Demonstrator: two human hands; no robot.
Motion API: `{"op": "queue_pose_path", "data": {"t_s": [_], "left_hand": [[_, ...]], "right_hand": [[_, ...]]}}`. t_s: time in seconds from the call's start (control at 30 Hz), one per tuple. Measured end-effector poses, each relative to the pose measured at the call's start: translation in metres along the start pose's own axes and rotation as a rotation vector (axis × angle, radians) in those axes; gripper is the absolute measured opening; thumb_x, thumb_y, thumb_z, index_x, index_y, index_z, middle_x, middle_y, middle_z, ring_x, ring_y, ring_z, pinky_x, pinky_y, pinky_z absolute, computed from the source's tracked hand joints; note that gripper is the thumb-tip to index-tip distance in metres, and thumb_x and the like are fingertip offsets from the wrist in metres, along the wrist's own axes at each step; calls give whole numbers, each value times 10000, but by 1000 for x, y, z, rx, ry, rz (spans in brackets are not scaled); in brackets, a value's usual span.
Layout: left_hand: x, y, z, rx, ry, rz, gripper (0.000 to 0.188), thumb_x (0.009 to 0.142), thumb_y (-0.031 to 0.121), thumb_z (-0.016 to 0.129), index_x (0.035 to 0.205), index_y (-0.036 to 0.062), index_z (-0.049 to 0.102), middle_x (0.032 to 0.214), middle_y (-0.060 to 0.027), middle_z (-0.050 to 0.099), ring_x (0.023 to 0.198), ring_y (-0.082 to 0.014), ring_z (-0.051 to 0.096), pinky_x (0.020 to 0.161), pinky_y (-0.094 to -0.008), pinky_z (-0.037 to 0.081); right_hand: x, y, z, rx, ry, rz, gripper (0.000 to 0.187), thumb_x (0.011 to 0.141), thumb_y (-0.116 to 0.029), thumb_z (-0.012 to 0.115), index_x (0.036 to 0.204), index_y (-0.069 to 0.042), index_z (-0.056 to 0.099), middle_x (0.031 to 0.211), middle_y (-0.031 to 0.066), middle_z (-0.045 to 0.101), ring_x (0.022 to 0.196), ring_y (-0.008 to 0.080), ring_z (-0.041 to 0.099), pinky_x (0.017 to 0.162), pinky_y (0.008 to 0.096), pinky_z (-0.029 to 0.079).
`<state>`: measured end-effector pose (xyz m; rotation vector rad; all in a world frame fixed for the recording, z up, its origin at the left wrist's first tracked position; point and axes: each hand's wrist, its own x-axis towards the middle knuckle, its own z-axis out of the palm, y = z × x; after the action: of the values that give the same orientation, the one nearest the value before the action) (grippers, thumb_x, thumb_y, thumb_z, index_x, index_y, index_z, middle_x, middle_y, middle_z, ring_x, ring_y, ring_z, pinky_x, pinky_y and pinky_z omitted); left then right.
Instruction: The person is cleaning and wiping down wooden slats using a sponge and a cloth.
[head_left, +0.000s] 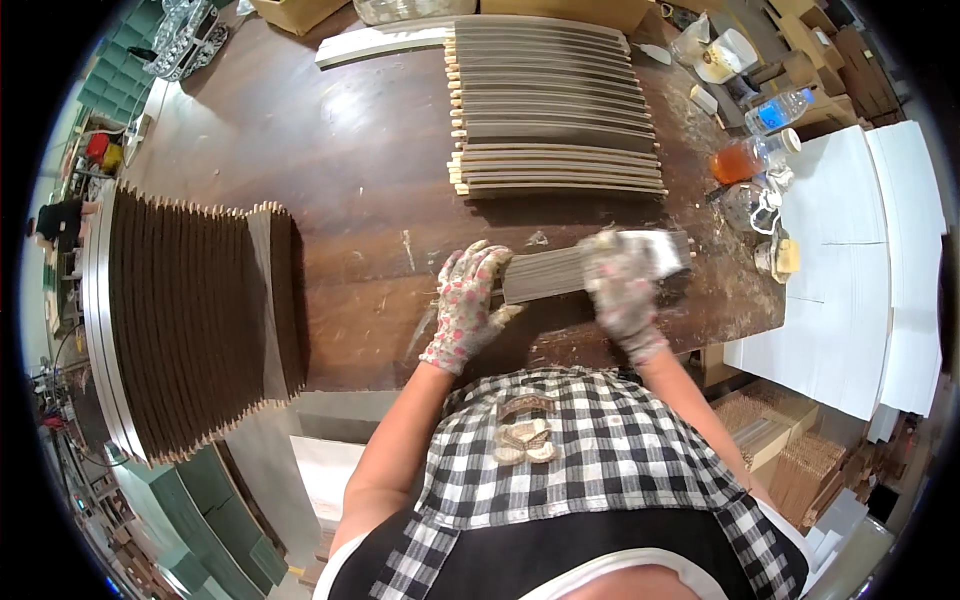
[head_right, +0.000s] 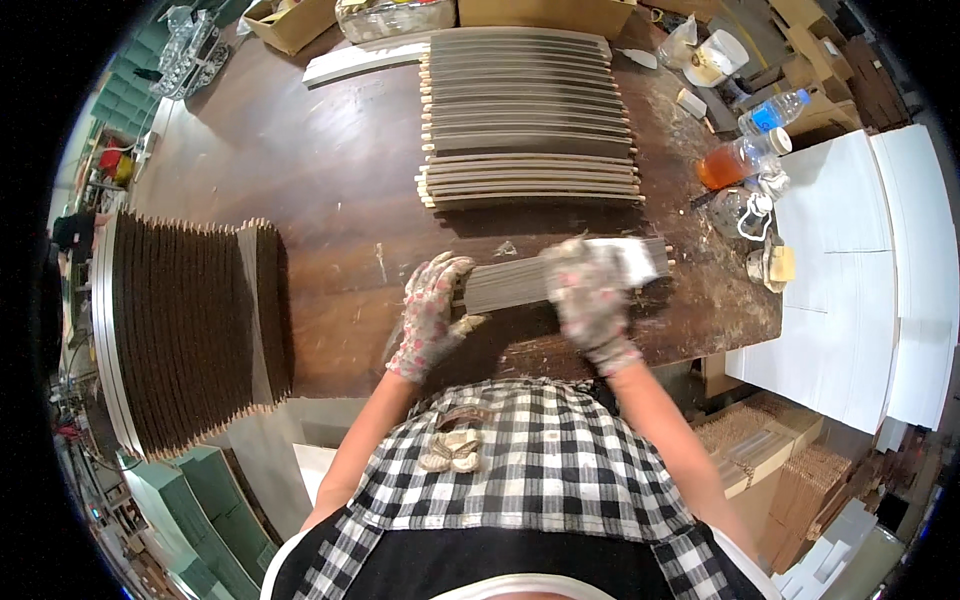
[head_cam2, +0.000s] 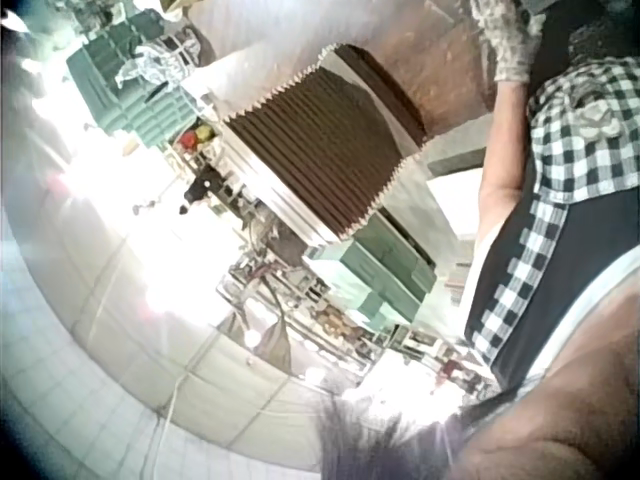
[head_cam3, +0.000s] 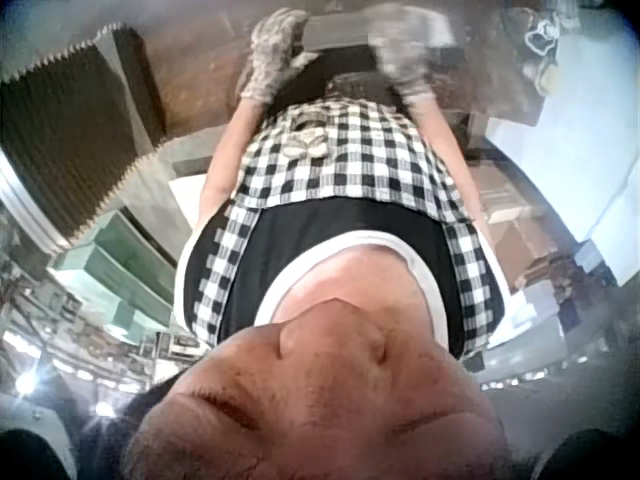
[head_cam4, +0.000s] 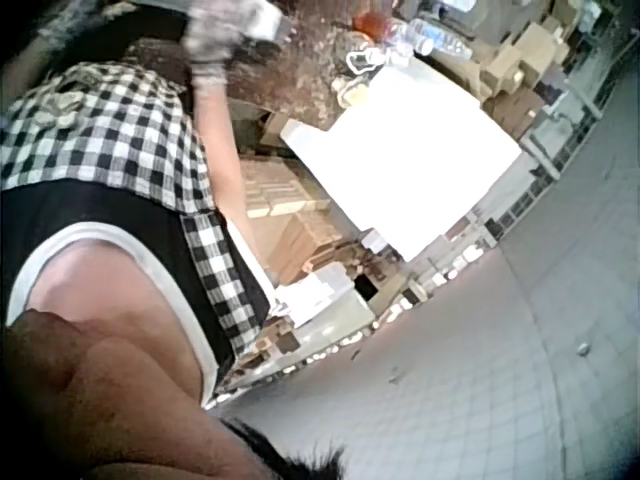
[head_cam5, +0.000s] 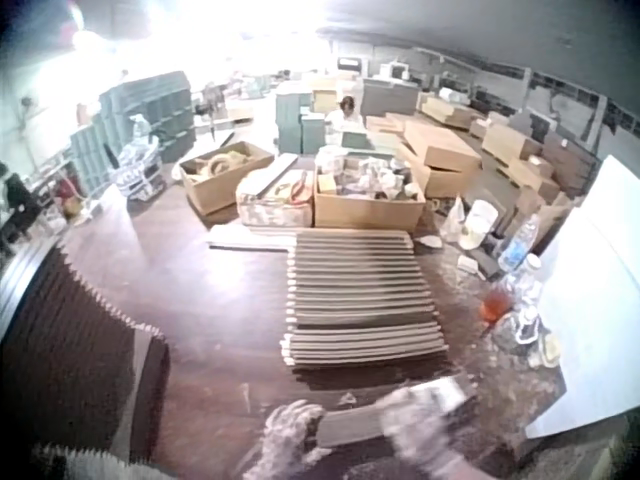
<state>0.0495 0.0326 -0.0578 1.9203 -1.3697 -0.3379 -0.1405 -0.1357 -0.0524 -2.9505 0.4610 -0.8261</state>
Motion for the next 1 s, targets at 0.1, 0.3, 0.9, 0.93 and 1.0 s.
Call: {"op": "queue_pose_path", "data": {"t_s": [0.1,0.3,0.9,0.93,1.0], "left_hand": [[3,6,-4,40,42,41,710,619,245,808,1241,91,501,1215,-113,566,1205,-342,480,1036,-479,340],[8,12,-16,29,-25,37,778,658,288,810,1308,58,449,1261,-154,528,1232,-366,446,1047,-491,320],[9,11,-9,116,-63,91,754,669,190,783,1337,64,455,1260,-170,536,1200,-355,480,1036,-466,345],[10,13,-11,130,-67,78,751,668,185,782,1335,68,458,1260,-171,536,1197,-356,482,1032,-464,350],[11,13,-9,148,-66,69,738,670,178,777,1329,70,464,1257,-175,539,1186,-363,489,1018,-460,367]], "right_hand": [[-43,81,-30,-157,6,220,383,913,-74,356,1246,-35,540,1331,113,531,1256,271,473,1108,423,317],[-59,106,-68,209,199,809,301,925,-137,483,1193,-39,576,1135,124,636,1028,235,616,915,379,487],[-69,76,-72,807,302,1224,208,908,-126,617,716,-79,552,599,-35,506,505,52,475,429,236,366],[-85,91,-70,692,302,1259,171,901,-125,631,751,-84,563,601,-39,509,505,55,482,423,235,371],[-84,101,-88,720,421,1375,139,888,-117,648,777,-82,572,598,-41,511,493,60,483,421,242,379]]}}
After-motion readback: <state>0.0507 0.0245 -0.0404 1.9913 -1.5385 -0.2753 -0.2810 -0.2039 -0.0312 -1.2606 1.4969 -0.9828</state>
